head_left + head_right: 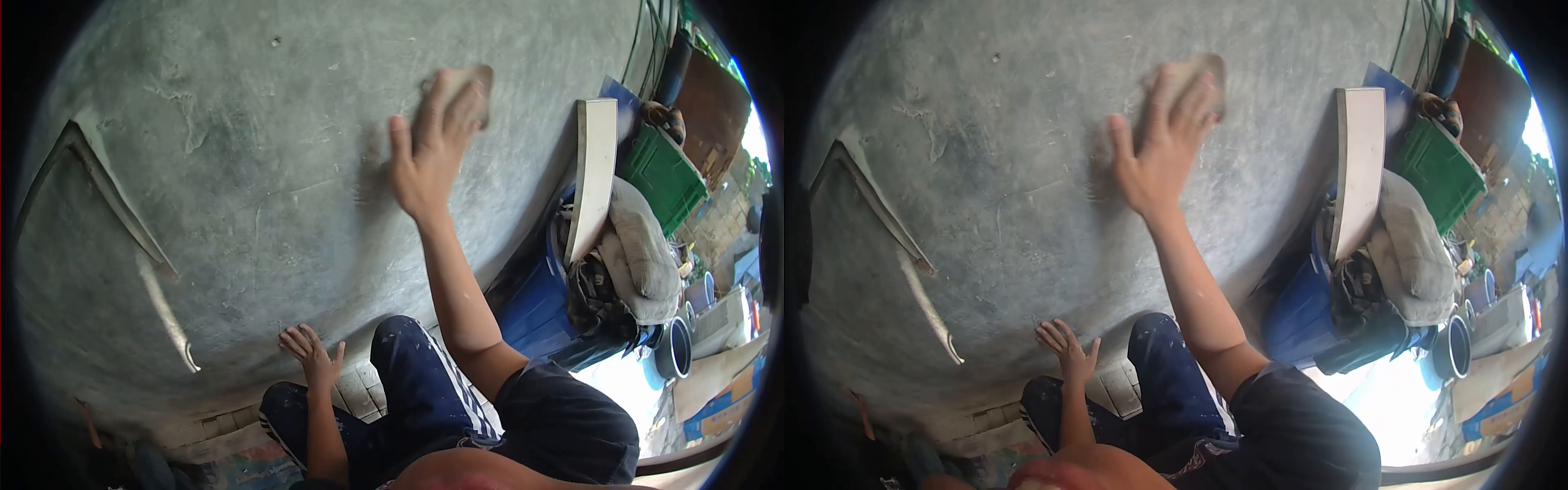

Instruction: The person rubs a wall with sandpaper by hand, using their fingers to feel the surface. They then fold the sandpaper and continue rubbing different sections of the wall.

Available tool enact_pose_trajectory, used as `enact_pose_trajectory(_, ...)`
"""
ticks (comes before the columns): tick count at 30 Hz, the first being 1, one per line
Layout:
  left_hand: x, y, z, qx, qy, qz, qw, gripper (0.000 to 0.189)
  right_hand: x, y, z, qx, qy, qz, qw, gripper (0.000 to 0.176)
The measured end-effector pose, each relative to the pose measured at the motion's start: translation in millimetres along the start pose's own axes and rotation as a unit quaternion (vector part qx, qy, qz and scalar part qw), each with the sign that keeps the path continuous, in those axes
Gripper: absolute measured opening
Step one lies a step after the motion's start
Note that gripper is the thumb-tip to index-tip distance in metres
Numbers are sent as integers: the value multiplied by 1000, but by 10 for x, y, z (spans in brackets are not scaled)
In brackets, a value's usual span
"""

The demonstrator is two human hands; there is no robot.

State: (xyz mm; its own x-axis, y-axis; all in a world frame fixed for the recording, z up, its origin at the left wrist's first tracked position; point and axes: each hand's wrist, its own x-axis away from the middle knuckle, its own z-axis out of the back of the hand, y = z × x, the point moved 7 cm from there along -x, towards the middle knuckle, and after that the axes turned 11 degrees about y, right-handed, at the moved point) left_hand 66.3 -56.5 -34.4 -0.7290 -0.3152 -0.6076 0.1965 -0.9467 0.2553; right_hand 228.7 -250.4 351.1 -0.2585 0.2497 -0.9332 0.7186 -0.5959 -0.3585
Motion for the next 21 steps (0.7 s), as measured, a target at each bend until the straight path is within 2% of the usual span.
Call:
enact_pose_trajectory(1, -6, -6, -31, -4, 12, 12, 1000, 103, 22, -221, -90, 2, -11, 63, 998, 78)
enact_pose_trajectory(3, -13, -31, -61, -9, 24, 28, 999, 101, 338, -542, -165, -25, -68, 112, 991, 76)
enact_pose_trajectory(6, 22, -6, 22, 4, 40, 13, 999, 101, 1379, -427, -271, 5, -169, 180, 969, 77)
enact_pose_trajectory(8, -9, -1, 42, 28, 18, 19, 999, 100, 2194, -66, -212, 24, -230, 164, 959, 75)
enact_pose_trajectory(10, -22, 8, 84, 23, 6, 14, 1000, 100, 2843, 381, -75, 64, -311, 102, 943, 76)
enact_pose_trajectory(13, 25, 36, 162, 25, 0, 19, 1000, 102, 2687, 538, 124, 42, -321, 40, 945, 78)
enact_pose_trajectory(15, -42, 65, 170, 41, -9, 27, 999, 103, 2009, 541, 60, 14, -161, 11, 987, 88)
enact_pose_trajectory(16, -49, 68, 149, 54, -8, 27, 998, 106, 1511, 492, 15, 6, -116, -31, 993, 95)
enact_pose_trajectory(17, -83, 115, 126, 53, -10, 8, 998, 106, 986, 348, 20, -3, -49, -45, 998, 94)
enact_pose_trajectory(19, -79, 81, 99, 48, -13, 48, 998, 105, 188, -45, -27, -19, -6, -7, 1000, 91)
enact_pose_trajectory(21, -92, 82, 15, 47, -16, 36, 998, 107, -186, -560, -60, -26, -7, 75, 997, 89)
